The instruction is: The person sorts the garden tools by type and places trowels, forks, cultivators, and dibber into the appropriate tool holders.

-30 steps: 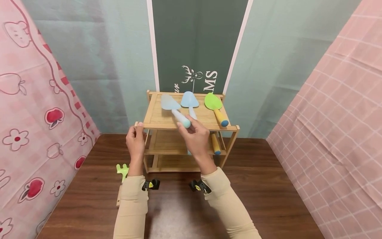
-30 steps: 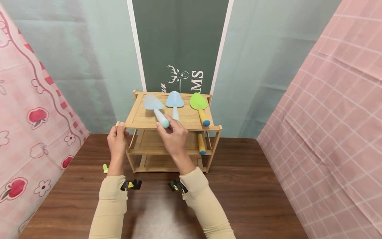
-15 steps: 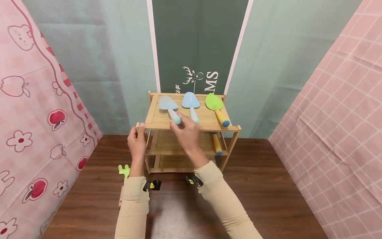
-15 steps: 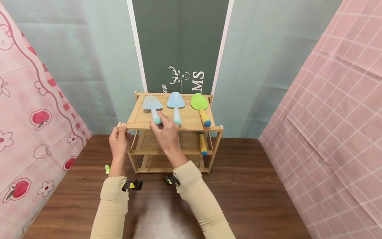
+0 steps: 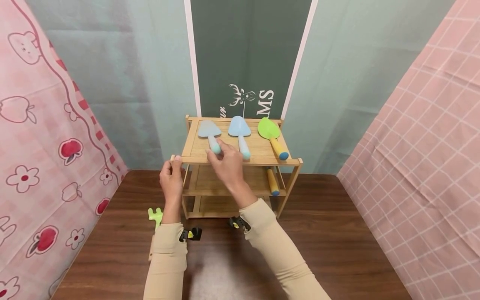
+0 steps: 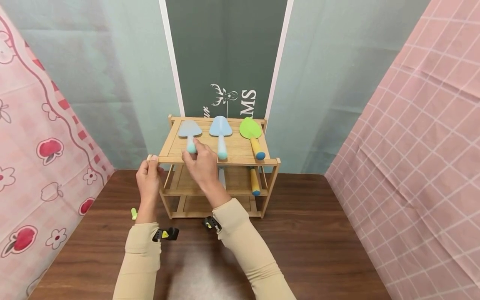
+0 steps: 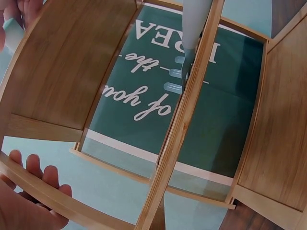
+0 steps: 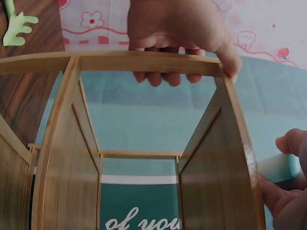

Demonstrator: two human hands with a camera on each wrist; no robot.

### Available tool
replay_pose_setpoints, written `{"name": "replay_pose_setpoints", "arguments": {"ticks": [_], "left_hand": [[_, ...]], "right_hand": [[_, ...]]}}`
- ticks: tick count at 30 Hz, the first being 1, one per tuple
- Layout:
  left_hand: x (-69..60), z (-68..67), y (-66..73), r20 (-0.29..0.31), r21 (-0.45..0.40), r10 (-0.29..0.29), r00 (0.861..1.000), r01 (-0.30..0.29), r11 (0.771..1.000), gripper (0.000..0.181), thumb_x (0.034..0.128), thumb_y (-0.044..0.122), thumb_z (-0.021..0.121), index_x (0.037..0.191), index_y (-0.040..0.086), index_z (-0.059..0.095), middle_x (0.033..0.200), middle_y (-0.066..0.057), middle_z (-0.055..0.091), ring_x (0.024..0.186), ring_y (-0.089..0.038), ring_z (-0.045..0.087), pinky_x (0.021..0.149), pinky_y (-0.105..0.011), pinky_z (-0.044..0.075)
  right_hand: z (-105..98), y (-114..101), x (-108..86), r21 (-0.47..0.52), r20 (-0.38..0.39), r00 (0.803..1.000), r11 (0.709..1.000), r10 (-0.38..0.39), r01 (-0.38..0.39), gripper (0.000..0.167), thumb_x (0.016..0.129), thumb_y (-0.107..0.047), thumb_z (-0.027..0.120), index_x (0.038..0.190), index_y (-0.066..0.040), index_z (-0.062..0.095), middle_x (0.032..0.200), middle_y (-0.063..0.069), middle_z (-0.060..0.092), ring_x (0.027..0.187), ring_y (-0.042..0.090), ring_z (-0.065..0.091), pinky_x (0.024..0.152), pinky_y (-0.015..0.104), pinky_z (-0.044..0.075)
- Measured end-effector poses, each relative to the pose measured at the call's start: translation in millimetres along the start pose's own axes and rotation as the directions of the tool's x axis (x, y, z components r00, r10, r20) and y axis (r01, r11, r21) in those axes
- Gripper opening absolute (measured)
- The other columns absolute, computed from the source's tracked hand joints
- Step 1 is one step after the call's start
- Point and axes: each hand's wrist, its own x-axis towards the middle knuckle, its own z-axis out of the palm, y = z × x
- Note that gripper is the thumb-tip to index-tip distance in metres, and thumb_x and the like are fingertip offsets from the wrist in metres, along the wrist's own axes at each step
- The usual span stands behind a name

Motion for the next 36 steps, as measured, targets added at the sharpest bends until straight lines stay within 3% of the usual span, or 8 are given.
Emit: {"name": "replay_pose_setpoints", "arguments": {"ticks": [4,10,18,20,24,29,31,36], "left_hand": [[-0.3,0.0,-0.3,-0.003,-0.008,0.002,1.000,-0.002,1.000,0.031,0.0953,0.022,0.053,0.072,0.005,0.044,0.076,-0.020,0.048,0.074,-0.029,0.048,0.065,-0.028,0.035],[-0.3,-0.9,-0.7,-0.009,-0.006,0.002,1.000,-0.002,1.000,0.032,0.0952,0.023,0.053,0.073,0.002,0.046,0.068,0.002,0.046,0.066,-0.013,0.045,0.063,-0.028,0.034],[0.0,0.1,-1.7,0.003,0.004,0.002,1.000,-0.002,1.000,0.031,0.0953,0.024,0.053,0.073,0.005,0.045,0.080,-0.028,0.050,0.074,-0.034,0.047,0.064,-0.028,0.034],[1.5,0.1,-4.2,0.000,0.010,0.004,1.000,-0.004,1.000,0.032,0.0954,0.024,0.053,0.073,0.003,0.045,0.078,-0.025,0.051,0.072,-0.029,0.048,0.064,-0.028,0.034],[11.1,-0.3,-25.6,-0.011,0.011,0.007,1.000,-0.007,1.000,0.036,0.0940,0.033,0.054,0.074,0.004,0.047,0.073,-0.010,0.051,0.069,-0.016,0.048,0.065,-0.028,0.035],[18.5,1.3,-42.4,-0.019,0.011,0.008,1.000,-0.008,1.000,0.039,0.0915,0.042,0.055,0.073,0.008,0.049,0.076,-0.015,0.053,0.071,-0.025,0.049,0.064,-0.029,0.034],[14.4,0.6,-32.1,-0.012,0.002,0.003,1.000,-0.003,1.000,0.037,0.0927,0.037,0.055,0.073,0.007,0.049,0.078,-0.023,0.052,0.073,-0.033,0.047,0.064,-0.030,0.034],[5.4,-1.1,-8.9,-0.003,-0.003,0.002,1.000,-0.002,1.000,0.031,0.0945,0.024,0.054,0.073,0.002,0.047,0.075,-0.022,0.051,0.070,-0.029,0.046,0.063,-0.029,0.033]], "right_hand": [[-2,-2,0.0,0.002,0.070,0.997,1.000,0.023,-0.023,0.040,0.082,-0.012,0.068,0.113,0.012,0.060,0.096,0.022,0.065,0.072,0.019,0.062,0.063,0.021,0.049],[0,-5,1.2,-0.121,0.120,0.987,0.985,-0.109,0.124,0.038,0.082,-0.018,0.073,0.110,0.006,0.064,0.100,0.017,0.065,0.082,0.021,0.062,0.073,0.026,0.049],[6,-4,-1.2,-0.236,0.123,0.976,0.950,-0.180,0.205,0.037,0.077,-0.026,0.077,0.104,-0.002,0.068,0.097,0.010,0.066,0.084,0.018,0.062,0.072,0.029,0.049],[7,-4,-1.2,-0.230,0.129,0.976,0.952,-0.174,0.201,0.038,0.077,-0.027,0.078,0.104,-0.002,0.067,0.097,0.010,0.066,0.083,0.018,0.062,0.071,0.029,0.049],[8,-3,-1.2,-0.230,0.152,0.978,0.957,-0.142,0.175,0.039,0.077,-0.028,0.077,0.105,-0.002,0.067,0.097,0.010,0.065,0.082,0.018,0.061,0.071,0.029,0.048],[9,-3,0.0,-0.234,0.192,0.978,0.964,-0.086,0.131,0.041,0.078,-0.030,0.076,0.107,-0.002,0.066,0.099,0.010,0.065,0.086,0.020,0.061,0.073,0.031,0.048],[10,-3,0.3,-0.228,0.203,0.976,0.966,-0.075,0.121,0.041,0.079,-0.030,0.076,0.107,-0.002,0.066,0.099,0.010,0.064,0.086,0.019,0.060,0.074,0.031,0.048],[10,-6,0.5,-0.228,0.219,0.974,0.968,-0.054,0.106,0.041,0.079,-0.030,0.076,0.108,-0.002,0.066,0.098,0.010,0.064,0.082,0.018,0.059,0.072,0.031,0.047]]}}
